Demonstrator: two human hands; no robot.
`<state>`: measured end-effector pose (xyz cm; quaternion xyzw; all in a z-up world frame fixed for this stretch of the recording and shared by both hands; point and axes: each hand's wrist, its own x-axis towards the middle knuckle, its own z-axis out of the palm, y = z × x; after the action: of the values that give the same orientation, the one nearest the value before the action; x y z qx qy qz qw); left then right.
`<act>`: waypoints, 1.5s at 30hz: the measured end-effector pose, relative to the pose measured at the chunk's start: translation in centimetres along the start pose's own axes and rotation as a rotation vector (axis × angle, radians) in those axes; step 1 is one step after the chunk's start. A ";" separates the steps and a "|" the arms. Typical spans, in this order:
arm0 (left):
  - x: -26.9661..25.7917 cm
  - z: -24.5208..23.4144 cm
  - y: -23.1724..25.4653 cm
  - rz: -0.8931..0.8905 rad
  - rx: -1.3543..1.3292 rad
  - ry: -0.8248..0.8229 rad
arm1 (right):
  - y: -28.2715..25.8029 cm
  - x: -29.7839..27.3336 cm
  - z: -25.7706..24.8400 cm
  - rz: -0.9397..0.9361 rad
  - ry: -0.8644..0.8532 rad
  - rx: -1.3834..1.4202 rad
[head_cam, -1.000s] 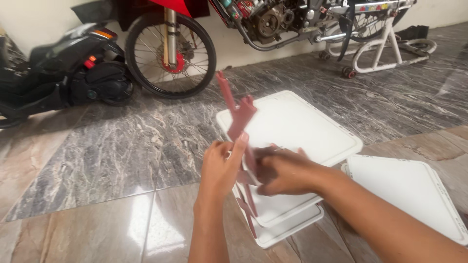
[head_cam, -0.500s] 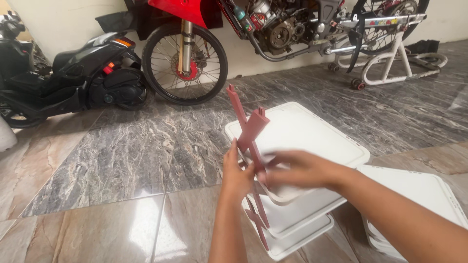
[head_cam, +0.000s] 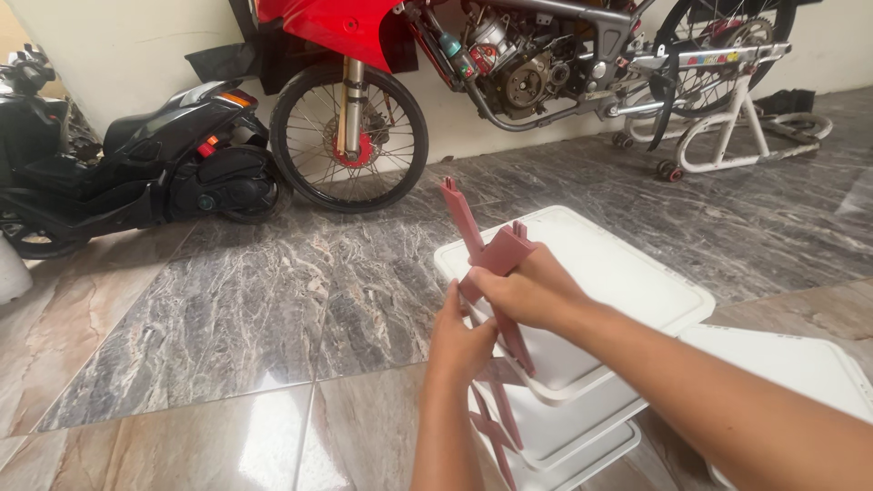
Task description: The person assembles a multi-tiered plastic stand by inserting red cross-shaped supports between white trays. They repeatedly pick up trays and supports, align them, and stack them into a vertical structure.
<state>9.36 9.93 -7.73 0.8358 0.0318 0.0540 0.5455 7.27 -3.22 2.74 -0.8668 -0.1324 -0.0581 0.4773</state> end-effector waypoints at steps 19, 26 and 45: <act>-1.1 0.4 3.0 -0.143 -0.091 0.009 | 0.3 -0.5 -1.0 0.019 0.029 0.059; -2.5 -1.2 4.4 -0.277 -0.244 -0.033 | 1.4 1.3 -0.5 0.115 0.018 0.136; -3.6 -0.2 2.9 -0.080 0.223 0.193 | -6.7 0.1 -7.9 0.051 0.141 0.123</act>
<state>5.76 8.50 -5.17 0.8802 0.1233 0.1085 0.4453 5.67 -6.47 12.48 -0.8327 -0.0796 -0.0985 0.5391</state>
